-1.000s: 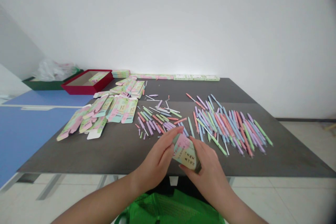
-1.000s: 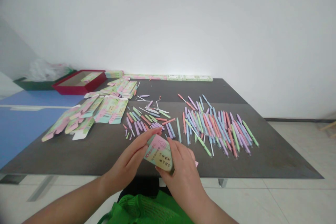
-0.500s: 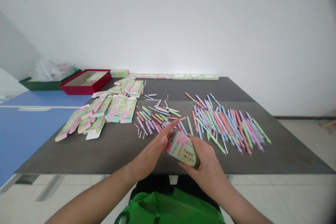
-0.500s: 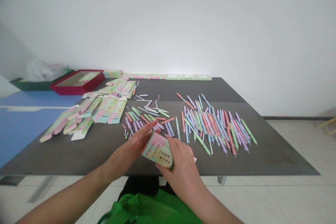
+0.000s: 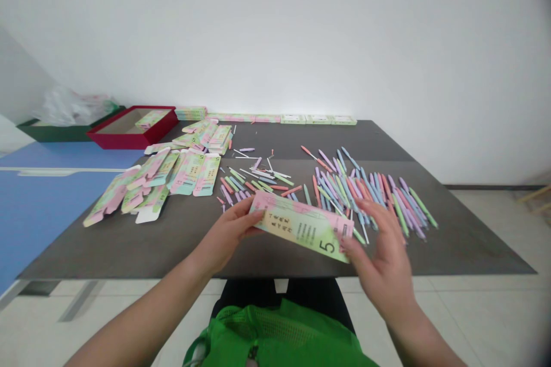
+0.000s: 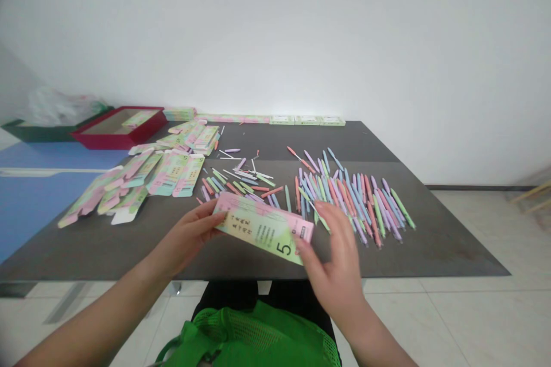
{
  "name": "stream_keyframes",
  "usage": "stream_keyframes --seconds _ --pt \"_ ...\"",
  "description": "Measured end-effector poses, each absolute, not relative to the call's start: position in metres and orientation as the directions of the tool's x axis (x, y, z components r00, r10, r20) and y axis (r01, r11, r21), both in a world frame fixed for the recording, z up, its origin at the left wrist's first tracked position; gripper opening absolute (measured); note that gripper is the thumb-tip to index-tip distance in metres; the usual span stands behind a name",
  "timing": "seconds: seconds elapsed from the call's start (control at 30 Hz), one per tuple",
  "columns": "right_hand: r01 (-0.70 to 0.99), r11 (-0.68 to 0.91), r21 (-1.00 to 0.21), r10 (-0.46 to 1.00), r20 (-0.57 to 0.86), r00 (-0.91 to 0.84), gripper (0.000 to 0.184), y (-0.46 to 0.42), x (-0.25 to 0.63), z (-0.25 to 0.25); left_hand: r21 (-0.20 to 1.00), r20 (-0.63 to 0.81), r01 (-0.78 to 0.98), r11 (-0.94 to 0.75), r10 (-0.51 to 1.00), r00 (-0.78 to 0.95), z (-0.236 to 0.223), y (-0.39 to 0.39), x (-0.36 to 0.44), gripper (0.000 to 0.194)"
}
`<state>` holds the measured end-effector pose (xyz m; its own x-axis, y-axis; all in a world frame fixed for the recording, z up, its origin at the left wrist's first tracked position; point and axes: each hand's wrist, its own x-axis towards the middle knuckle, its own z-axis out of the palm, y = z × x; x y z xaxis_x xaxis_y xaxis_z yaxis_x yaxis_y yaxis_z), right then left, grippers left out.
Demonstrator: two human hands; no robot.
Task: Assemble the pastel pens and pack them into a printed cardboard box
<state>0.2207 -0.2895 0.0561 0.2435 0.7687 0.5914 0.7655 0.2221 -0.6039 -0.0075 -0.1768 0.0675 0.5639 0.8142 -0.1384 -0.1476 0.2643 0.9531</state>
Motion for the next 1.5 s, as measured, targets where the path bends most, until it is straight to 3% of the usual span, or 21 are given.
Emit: stream_keyframes --seconds 0.1,0.2,0.33,0.43,0.53,0.63,0.73,0.87,0.97,1.07,1.13,1.23,1.37,1.5 --pt "0.574 0.152 -0.804 0.758 0.468 0.454 0.038 -0.294 0.235 0.041 0.898 -0.193 -0.246 0.366 0.828 0.527 0.065 -0.175 -0.010 0.033" --pt "0.383 0.128 -0.915 0.894 0.274 0.355 0.048 -0.292 0.234 0.026 0.864 -0.240 -0.265 0.429 0.811 0.534 0.058 -0.176 -0.006 0.030" --pt "0.203 0.124 -0.971 0.957 0.171 0.233 0.050 -0.290 0.220 0.025 0.870 -0.219 -0.253 0.423 0.792 0.570 0.053 -0.176 0.001 0.031" --pt "0.109 0.114 -0.987 0.957 0.139 0.257 0.048 -0.287 0.217 0.027 0.898 -0.133 -0.272 0.346 0.802 0.583 0.053 -0.173 -0.001 0.033" --pt "-0.071 0.039 -0.997 0.958 0.018 0.286 0.049 -0.285 0.223 0.028 0.943 0.004 -0.267 0.200 0.793 0.609 0.056 -0.168 -0.008 0.035" --pt "-0.206 -0.083 -0.975 0.994 -0.095 0.051 0.061 -0.286 0.230 0.036 0.980 0.125 -0.198 0.003 0.763 0.634 0.059 -0.163 -0.018 0.034" --pt "-0.074 -0.100 -0.992 0.983 -0.087 -0.161 0.056 -0.290 0.233 0.047 0.976 0.218 -0.161 -0.148 0.706 0.673 0.064 -0.158 -0.025 0.031" --pt "0.286 0.002 -0.958 0.996 -0.025 -0.091 0.046 -0.294 0.226 0.054 0.952 0.299 -0.187 -0.242 0.615 0.730 0.067 -0.152 -0.026 0.022" --pt "0.588 0.168 -0.792 0.975 0.222 0.020 0.049 -0.296 0.220 0.052 0.961 0.276 -0.192 -0.199 0.658 0.700 0.060 -0.155 -0.021 0.041" --pt "0.785 0.278 -0.554 0.902 0.431 -0.014 0.058 -0.297 0.217 0.050 0.968 0.193 -0.251 -0.018 0.693 0.695 0.046 -0.164 -0.014 0.062" --pt "0.827 0.308 -0.470 0.882 0.468 -0.063 0.061 -0.297 0.215 0.049 0.967 0.128 -0.245 0.071 0.698 0.704 0.037 -0.170 -0.009 0.054" --pt "0.834 0.335 -0.439 0.873 0.477 -0.100 0.063 -0.295 0.213 0.047 0.969 0.064 -0.212 0.128 0.697 0.714 0.032 -0.176 -0.004 0.043" --pt "0.812 0.360 -0.459 0.873 0.474 -0.118 0.063 -0.294 0.209 0.045 0.933 0.143 -0.322 0.162 0.653 0.744 0.036 -0.179 0.004 0.064" --pt "0.755 0.330 -0.567 0.897 0.438 -0.063 0.066 -0.297 0.205 0.041 0.915 0.154 -0.365 0.172 0.688 0.709 0.039 -0.179 0.009 0.073"
